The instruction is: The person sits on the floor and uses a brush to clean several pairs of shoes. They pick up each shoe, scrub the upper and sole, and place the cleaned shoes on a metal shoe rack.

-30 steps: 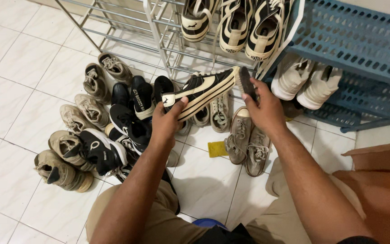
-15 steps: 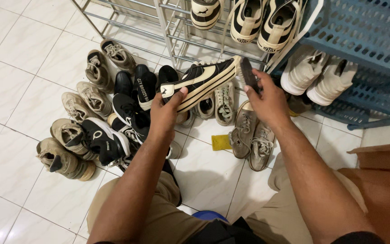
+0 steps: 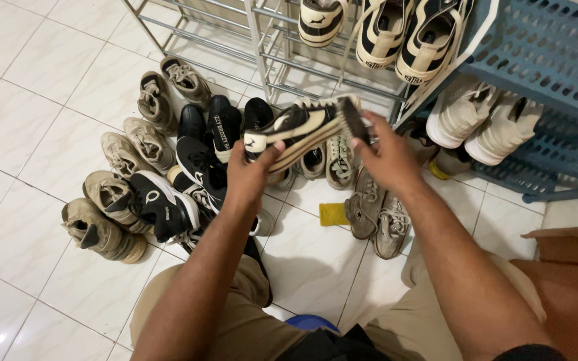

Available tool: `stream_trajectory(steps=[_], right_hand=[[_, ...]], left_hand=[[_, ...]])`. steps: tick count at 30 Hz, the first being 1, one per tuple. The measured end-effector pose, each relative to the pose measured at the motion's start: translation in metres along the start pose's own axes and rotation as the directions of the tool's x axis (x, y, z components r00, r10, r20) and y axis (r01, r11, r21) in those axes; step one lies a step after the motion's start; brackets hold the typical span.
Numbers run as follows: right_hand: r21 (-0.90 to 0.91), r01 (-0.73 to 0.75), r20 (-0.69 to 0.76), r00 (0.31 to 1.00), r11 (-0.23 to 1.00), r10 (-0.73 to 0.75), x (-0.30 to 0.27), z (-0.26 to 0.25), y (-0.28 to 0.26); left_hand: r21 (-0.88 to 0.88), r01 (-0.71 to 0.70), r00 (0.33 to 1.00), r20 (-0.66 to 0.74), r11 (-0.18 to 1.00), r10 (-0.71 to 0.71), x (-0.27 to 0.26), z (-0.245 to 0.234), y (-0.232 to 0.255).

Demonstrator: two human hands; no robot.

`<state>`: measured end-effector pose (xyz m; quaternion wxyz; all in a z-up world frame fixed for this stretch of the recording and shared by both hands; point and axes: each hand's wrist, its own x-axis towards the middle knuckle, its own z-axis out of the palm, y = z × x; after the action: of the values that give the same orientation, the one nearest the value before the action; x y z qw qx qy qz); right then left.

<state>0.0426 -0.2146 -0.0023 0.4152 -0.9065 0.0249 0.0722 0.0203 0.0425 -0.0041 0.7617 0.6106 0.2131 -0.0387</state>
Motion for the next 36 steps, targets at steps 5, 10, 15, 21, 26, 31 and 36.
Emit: stream_trajectory(steps=[5,10,15,21,26,31,36], right_hand=[[0.038,0.233,0.100,0.967,0.972,-0.236,-0.009,0.021,-0.003],[-0.053,0.122,0.116,0.986,0.991,-0.116,-0.006,0.021,-0.001],[-0.121,0.077,0.082,0.994,0.990,-0.067,-0.004,0.018,-0.002],[-0.166,0.193,0.211,0.965,0.967,-0.157,-0.016,0.028,-0.009],[-0.213,0.001,0.036,0.999,0.977,0.006,-0.005,0.016,-0.005],[-0.117,0.201,0.062,0.979,0.973,-0.195,-0.014,0.019,-0.001],[-0.245,0.319,0.136,0.946,0.916,-0.293,-0.019,0.027,-0.003]], left_hand=[[0.098,-0.250,0.966,0.092,0.963,0.241,-0.006,0.004,-0.011],[0.128,-0.347,0.936,0.115,0.929,0.334,-0.010,0.000,-0.011],[0.115,-0.500,0.862,0.163,0.859,0.480,-0.011,0.001,-0.013],[0.190,-0.638,0.769,0.214,0.746,0.603,-0.008,0.000,-0.014],[0.098,-0.416,0.907,0.120,0.904,0.405,-0.011,0.000,-0.011],[0.085,-0.359,0.932,0.094,0.930,0.351,-0.012,0.000,-0.007],[-0.021,-0.230,0.971,0.061,0.973,0.231,-0.012,0.003,-0.008]])
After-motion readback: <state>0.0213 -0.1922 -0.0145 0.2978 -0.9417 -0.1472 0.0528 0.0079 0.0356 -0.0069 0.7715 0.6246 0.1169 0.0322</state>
